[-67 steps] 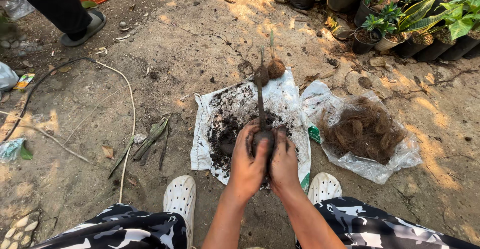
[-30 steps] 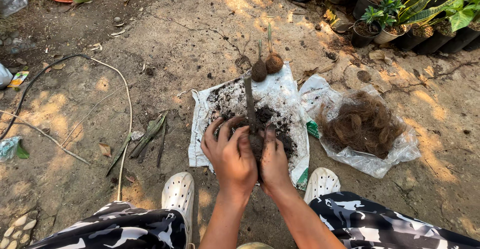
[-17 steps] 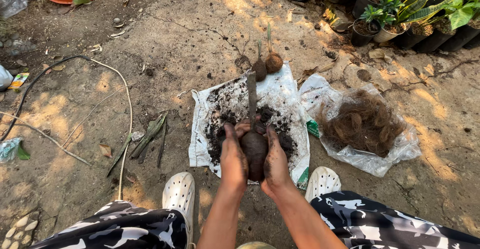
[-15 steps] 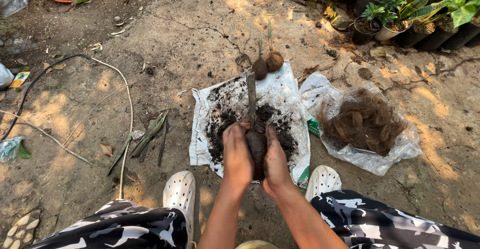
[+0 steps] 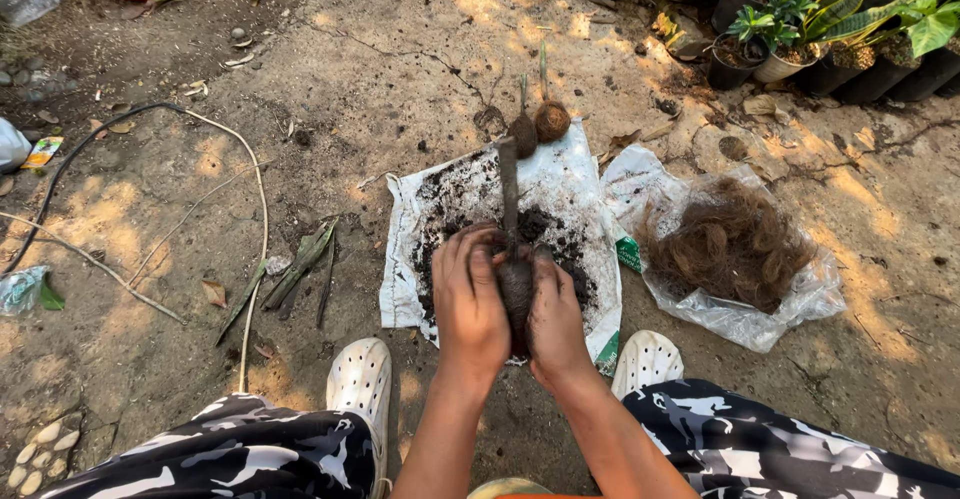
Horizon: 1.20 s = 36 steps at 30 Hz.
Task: The person holds a coconut with a sprout and repeatedly packs dark soil around it by hand, shaping and compacting the soil into a ball. The person occasionally picks up more soil from a white sack on the ground and continues to wrap the coconut.
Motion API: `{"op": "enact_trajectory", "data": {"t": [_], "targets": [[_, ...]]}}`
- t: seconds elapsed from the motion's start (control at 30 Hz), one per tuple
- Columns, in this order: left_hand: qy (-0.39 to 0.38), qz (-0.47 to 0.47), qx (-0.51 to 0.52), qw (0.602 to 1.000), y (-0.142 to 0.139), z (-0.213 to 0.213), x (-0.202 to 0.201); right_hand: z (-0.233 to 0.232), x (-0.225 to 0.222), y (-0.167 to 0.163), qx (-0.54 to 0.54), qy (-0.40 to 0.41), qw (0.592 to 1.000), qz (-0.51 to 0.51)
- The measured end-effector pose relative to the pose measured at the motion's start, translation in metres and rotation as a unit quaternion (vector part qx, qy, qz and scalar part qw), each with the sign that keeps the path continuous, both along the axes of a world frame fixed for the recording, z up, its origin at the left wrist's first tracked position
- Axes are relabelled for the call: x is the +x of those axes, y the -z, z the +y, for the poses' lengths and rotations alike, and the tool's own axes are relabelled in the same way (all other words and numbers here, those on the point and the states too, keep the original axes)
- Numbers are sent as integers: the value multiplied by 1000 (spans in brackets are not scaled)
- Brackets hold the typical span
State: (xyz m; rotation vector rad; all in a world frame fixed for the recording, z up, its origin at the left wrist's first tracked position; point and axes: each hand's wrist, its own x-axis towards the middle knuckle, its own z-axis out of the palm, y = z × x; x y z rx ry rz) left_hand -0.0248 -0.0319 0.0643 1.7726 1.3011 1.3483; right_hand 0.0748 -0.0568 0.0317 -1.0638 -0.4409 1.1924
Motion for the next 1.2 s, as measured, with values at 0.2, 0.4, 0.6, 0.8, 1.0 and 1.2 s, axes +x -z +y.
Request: {"op": "enact_trajectory", "data": {"t": [0.2, 0.4, 0.6, 0.8, 1.0, 1.2], "targets": [[-8, 63, 4, 998, 8, -4, 1, -2, 5, -3, 50, -62, 997, 7], [106, -465, -203, 855, 30, 7, 7, -3, 6, -23, 112, -127, 956, 239], [6, -4, 28, 1000, 7, -4, 3, -4, -6, -28, 26, 8, 987, 156], [0, 20, 11, 1000, -10, -7, 3, -4, -4, -32, 58, -15, 994, 86], [98, -213, -141, 962, -4, -2, 10, -5, -9, -21, 65, -4, 998, 25], [140, -189, -74, 969, 2, -3, 4, -3, -9, -16, 72, 35, 996, -45]]}}
